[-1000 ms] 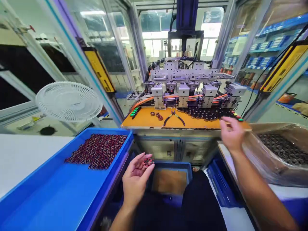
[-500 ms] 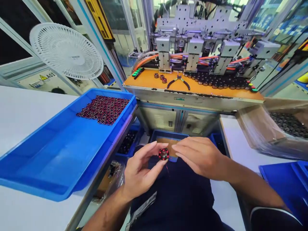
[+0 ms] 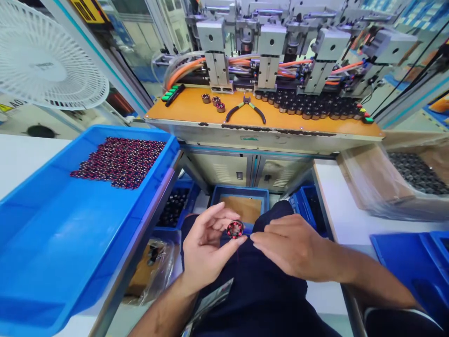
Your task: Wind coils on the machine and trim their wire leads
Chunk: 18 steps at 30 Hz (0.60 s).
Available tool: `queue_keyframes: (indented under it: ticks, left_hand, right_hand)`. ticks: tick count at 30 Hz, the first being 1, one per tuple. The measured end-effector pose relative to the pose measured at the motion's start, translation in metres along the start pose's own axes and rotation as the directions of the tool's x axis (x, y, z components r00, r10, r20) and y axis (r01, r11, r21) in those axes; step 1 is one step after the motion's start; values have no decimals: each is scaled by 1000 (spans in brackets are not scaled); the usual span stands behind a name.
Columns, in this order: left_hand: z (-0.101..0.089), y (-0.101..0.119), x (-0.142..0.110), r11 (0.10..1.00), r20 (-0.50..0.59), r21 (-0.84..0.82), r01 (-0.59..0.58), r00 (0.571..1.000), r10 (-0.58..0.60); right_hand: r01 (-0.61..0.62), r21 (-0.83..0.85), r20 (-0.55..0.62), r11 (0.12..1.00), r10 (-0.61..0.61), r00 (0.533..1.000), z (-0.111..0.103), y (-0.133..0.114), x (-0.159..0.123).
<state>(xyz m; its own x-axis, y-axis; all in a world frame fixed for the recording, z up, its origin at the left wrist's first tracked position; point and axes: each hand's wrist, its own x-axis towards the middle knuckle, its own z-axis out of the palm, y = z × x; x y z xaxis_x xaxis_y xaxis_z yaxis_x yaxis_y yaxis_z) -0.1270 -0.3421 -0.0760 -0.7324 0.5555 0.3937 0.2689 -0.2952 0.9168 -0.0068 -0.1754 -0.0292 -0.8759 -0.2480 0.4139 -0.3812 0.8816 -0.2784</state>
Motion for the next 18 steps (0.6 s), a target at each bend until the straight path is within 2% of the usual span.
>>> queue_keyframes:
  ticks: [2,5,7,8,10,13,15,16,18]
  left_hand:
    - [-3,-2,2,1000,-32,-17,6,999,-7]
    - [-9,-4,3,1000,-25,-21,8,1000,-9]
    - [-12,-4,3,999,-17,16,-28,999,28]
    - [-12,-4,2,998,-11,41,-57,998,58]
    - [-13,-4,1,989,17,79,-124,992,123]
    - [-11,-4,1,978,103,81,-194,977,185]
    - [-8,-3,2,973,124,69,-219,970,209]
    - [-7,-3,3,971,111,61,-232,968,224]
    - [-4,-3,6,970,54,38,-239,970,237]
  right_hand:
    - [-28,97,12,995,27,1000,0,-6,-3]
    - [-32,255,60,966,17,998,0,-10,-5]
    - [-71,386,98,920,36,995,1,-7,-3]
    - [-122,455,104,882,83,991,1,-3,0]
    - [-259,603,99,754,251,963,3,4,10]
    - [-409,792,138,453,519,843,9,9,26]
    - [-438,855,216,278,577,788,16,8,34]
    - [-436,872,242,223,579,779,21,6,36]
    - [-382,908,222,170,578,785,33,0,37]
